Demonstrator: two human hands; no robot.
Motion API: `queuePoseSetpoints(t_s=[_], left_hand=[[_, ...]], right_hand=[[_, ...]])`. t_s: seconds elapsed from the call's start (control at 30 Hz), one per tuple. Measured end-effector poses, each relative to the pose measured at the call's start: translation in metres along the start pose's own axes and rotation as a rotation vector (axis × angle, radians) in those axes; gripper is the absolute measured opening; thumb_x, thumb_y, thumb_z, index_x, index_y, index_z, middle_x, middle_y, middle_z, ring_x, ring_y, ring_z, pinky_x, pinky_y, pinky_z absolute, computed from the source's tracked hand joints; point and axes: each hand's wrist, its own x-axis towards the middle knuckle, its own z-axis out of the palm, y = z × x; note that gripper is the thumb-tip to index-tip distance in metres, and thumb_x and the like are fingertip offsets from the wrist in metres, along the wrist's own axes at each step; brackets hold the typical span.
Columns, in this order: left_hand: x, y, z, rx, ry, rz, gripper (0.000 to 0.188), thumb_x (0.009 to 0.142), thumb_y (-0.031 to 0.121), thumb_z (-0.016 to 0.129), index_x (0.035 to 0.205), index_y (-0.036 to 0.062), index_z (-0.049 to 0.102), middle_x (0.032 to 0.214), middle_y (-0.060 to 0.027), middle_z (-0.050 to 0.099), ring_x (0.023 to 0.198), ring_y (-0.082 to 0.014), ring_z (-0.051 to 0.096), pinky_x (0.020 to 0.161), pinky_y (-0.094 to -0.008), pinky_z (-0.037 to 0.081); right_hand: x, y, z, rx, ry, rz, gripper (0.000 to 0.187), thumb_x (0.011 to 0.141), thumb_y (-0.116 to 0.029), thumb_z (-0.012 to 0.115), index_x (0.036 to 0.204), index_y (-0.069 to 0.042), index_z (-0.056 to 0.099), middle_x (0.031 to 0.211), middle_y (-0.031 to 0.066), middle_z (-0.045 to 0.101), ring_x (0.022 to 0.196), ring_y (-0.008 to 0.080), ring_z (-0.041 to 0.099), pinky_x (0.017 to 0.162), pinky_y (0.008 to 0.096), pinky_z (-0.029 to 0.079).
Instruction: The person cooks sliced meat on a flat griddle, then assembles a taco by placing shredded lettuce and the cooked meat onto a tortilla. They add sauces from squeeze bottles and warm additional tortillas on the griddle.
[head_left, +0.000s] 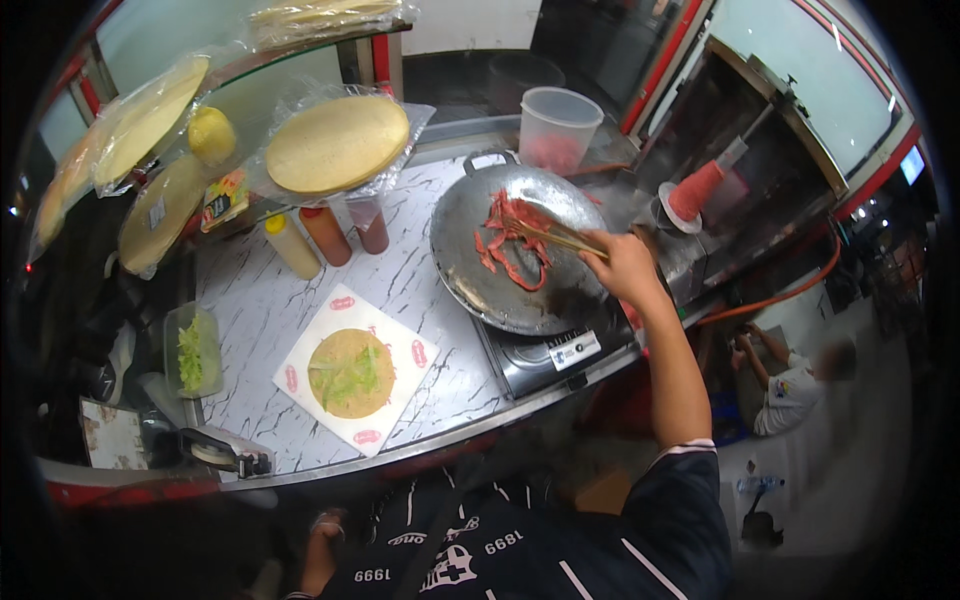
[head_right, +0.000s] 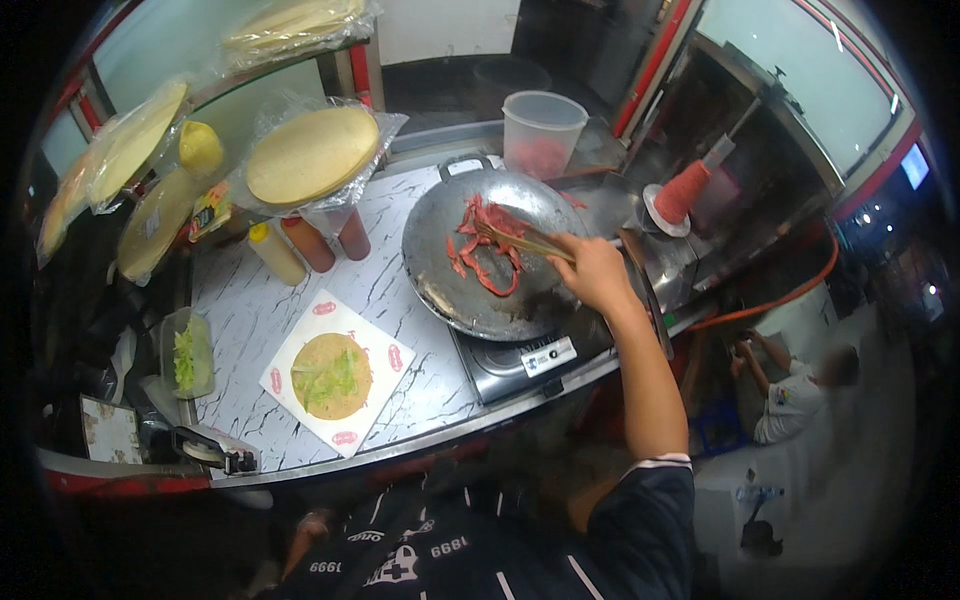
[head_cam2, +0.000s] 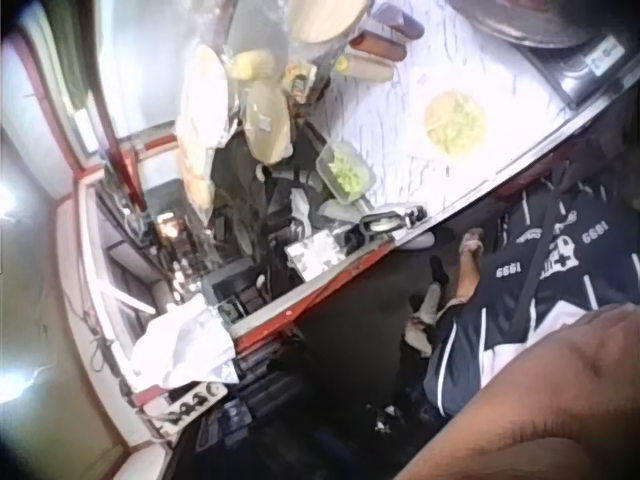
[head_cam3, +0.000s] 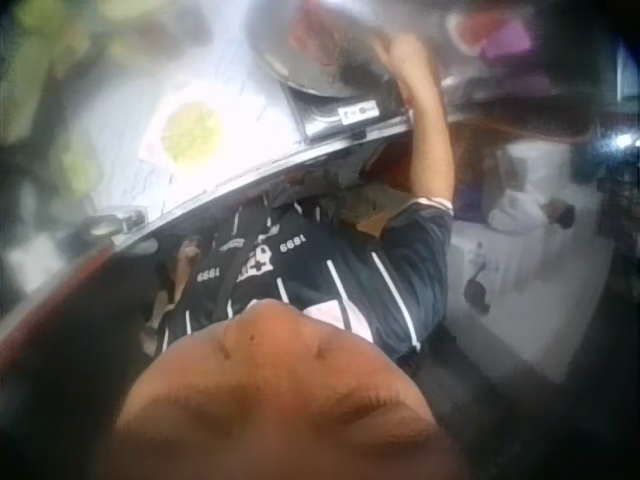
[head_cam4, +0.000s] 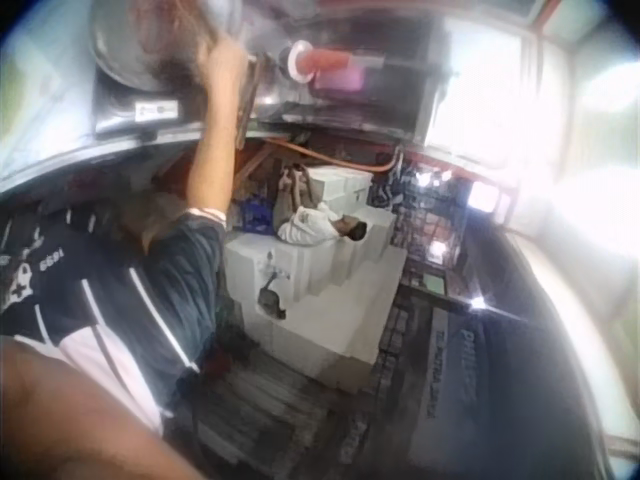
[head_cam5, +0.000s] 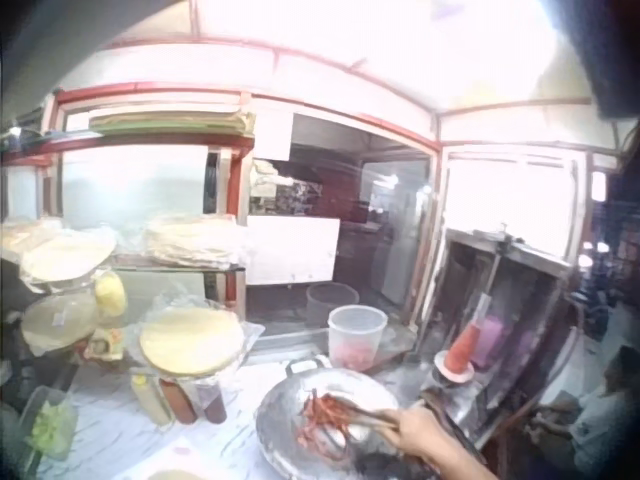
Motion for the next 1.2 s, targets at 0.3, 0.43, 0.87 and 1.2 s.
queuePoseSetpoints(t_s=[0.3,0.43,0.87,1.2], left_hand=[[-0.018,0.033,0.012,-0.053,-0.134,-0.089,0.045,0.097,0.010,0.054,0.141,0.0154,0.061,0.135,-0.0007,0.067,0.115,-0.0163,0.064,0.095,-0.0318,0.054],[-0.014,0.022,-0.007,0.045,-0.183,-0.029,0.048,0.094,0.016,0.058,0.143,0.0152,0.061,0.142,-0.0073,0.062,0.128,-0.0256,0.058,0.106,-0.0392,0.048],[-0.016,-0.048,-0.046,0.124,-0.158,0.066,0.052,0.094,0.029,0.061,0.145,0.0181,0.060,0.152,-0.0154,0.055,0.141,-0.0355,0.052,0.115,-0.0471,0.045],[0.007,-0.094,-0.052,0.313,-0.032,0.159,0.055,0.093,0.036,0.062,0.144,0.0162,0.060,0.151,-0.0163,0.055,0.139,-0.0369,0.053,0.114,-0.0472,0.046]], right_hand=[[0.045,-0.005,0.015,0.095,-0.028,-0.092,0.032,0.091,-0.031,0.074,0.116,-0.012,0.076,0.095,0.0201,0.075,0.087,0.0424,0.071,0.079,0.0497,0.056],[0.020,-0.016,0.015,0.044,-0.020,-0.050,0.034,0.090,-0.030,0.075,0.120,-0.013,0.075,0.097,0.0195,0.075,0.089,0.0415,0.072,0.079,0.0482,0.057],[-0.117,-0.055,0.000,0.265,0.068,0.311,0.036,0.089,-0.014,0.075,0.123,-0.002,0.073,0.100,0.0188,0.078,0.092,0.0287,0.077,0.083,0.0354,0.057],[-0.116,-0.017,0.032,0.256,0.400,0.377,0.031,0.090,-0.017,0.075,0.119,-0.004,0.074,0.094,0.0223,0.075,0.090,0.0358,0.076,0.078,0.0386,0.056]])
